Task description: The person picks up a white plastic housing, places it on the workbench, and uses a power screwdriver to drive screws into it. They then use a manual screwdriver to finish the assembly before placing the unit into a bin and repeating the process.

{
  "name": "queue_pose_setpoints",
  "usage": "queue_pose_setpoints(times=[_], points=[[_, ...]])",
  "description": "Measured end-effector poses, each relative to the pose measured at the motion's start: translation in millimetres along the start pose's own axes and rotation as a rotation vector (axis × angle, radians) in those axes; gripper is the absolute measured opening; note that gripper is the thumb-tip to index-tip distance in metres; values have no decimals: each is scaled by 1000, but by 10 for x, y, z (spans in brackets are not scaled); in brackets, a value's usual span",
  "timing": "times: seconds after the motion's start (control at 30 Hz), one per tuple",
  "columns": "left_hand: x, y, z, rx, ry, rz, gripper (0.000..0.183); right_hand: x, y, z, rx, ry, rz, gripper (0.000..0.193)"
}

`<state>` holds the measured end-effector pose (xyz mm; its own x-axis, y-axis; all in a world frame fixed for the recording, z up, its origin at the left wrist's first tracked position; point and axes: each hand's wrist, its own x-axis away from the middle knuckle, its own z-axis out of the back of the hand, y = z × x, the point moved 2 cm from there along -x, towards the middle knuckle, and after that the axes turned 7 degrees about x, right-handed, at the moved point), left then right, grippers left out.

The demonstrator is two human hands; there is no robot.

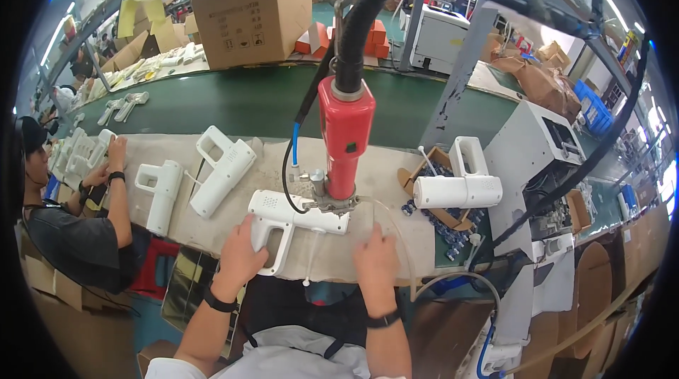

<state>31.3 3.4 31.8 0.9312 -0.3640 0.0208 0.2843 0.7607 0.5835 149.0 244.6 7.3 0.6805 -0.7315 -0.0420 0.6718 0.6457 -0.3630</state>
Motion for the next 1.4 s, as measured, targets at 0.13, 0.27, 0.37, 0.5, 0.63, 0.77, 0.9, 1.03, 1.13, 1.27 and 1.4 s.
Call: queue_pose_setpoints(times=[0.13, 0.27, 0.37, 0.5, 0.63, 0.77, 0.9, 1.03, 1.13, 1.27, 1.4], points=[[-4, 18, 16, 15, 18, -33, 75, 805, 77, 254, -187, 196, 131, 29], [-12, 33, 15, 25, 8, -30, 75, 978, -301, 422, -319, 161, 360, 26], [-22, 7, 15, 14, 13, -28, 75, 838, -573, 354, -142, 79, 630, 27], [-20, -48, -6, 19, 32, -66, 74, 719, -822, 260, 81, -77, 726, 29], [-2, -19, 12, 43, 26, -66, 72, 701, -929, 248, 176, -150, 752, 30], [-13, -59, 8, 60, 27, -71, 71, 652, -959, 301, 136, -138, 813, 24], [-17, -34, 26, 50, 6, -53, 73, 628, -914, 308, 74, -164, 766, 27], [-33, -35, 42, 47, -28, -8, 80, 575, -906, 261, 77, -207, 799, 30], [-19, 60, 115, 83, -91, -12, 86, 399, -901, 169, 33, -246, 894, 28], [-5, -71, 44, 95, -97, -29, 90, 255, -973, 224, 9, -303, 934, 27], [-9, -138, -32, 107, -29, -27, 85, 281, -963, 257, 83, -331, 959, 25]])
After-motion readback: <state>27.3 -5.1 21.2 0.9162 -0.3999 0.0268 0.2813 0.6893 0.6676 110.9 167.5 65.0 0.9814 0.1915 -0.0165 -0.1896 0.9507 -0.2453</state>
